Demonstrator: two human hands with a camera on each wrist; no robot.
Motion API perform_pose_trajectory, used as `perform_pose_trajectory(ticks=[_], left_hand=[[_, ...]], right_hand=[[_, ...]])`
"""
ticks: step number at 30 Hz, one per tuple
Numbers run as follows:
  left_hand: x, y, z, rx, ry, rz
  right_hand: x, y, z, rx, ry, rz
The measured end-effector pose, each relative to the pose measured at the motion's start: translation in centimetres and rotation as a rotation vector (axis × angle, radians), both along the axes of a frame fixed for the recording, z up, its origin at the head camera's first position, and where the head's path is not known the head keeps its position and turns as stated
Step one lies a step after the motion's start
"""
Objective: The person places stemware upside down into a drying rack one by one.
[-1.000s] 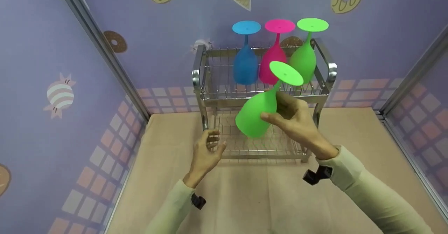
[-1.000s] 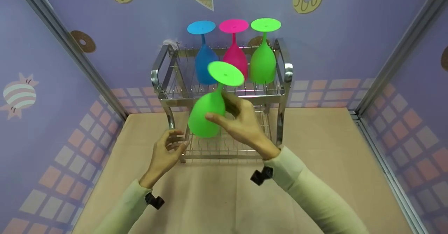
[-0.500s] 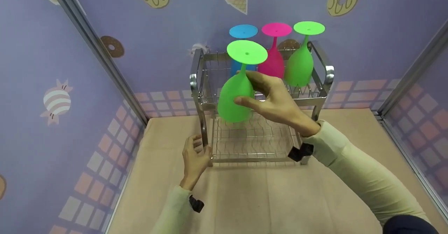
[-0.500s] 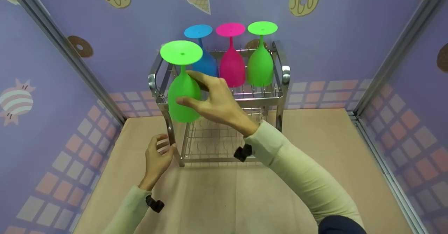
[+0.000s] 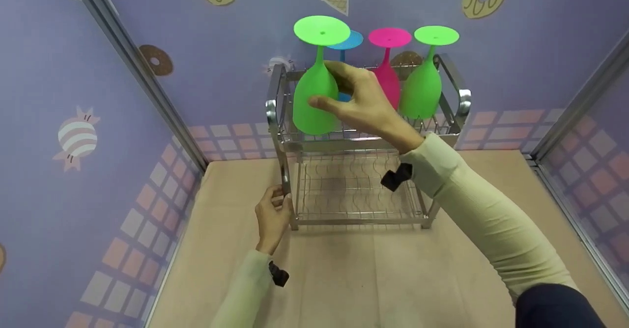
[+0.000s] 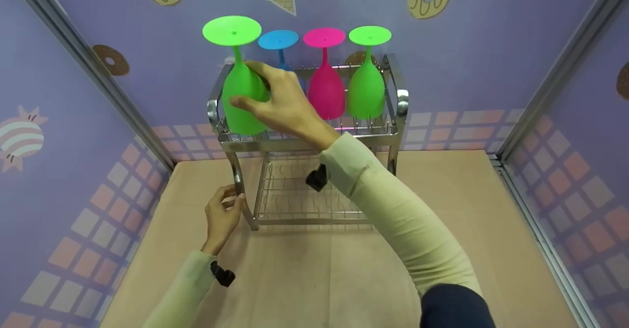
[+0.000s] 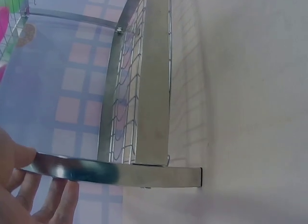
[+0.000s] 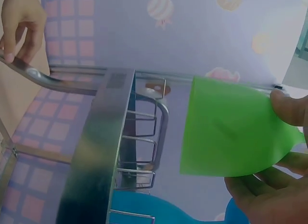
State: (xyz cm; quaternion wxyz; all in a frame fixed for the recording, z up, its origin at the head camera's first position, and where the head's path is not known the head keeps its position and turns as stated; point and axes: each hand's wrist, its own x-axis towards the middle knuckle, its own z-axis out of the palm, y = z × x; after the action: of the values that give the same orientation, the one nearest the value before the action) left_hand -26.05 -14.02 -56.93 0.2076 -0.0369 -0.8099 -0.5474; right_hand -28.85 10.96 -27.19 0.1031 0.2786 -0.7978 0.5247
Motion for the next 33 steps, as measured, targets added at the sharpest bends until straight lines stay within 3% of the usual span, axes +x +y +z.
perform_pose_trajectory(ticks=[9, 19, 33], left_hand=[[-0.4, -0.1, 0.0, -0.020, -0.074, -0.018], [-0.4, -0.4, 0.4, -0.046, -0.092, -0.019], [-0.5, -0.5, 0.5, -0.048, -0.103, -0.005]], right_hand=[[-2.7, -1.8, 0.0, 0.024, 0.001, -0.034], [-5.0, -4.4, -0.9, 0.140, 0.092, -0.070], [-7.2, -5.6, -2.5, 0.235, 0.030, -0.123]])
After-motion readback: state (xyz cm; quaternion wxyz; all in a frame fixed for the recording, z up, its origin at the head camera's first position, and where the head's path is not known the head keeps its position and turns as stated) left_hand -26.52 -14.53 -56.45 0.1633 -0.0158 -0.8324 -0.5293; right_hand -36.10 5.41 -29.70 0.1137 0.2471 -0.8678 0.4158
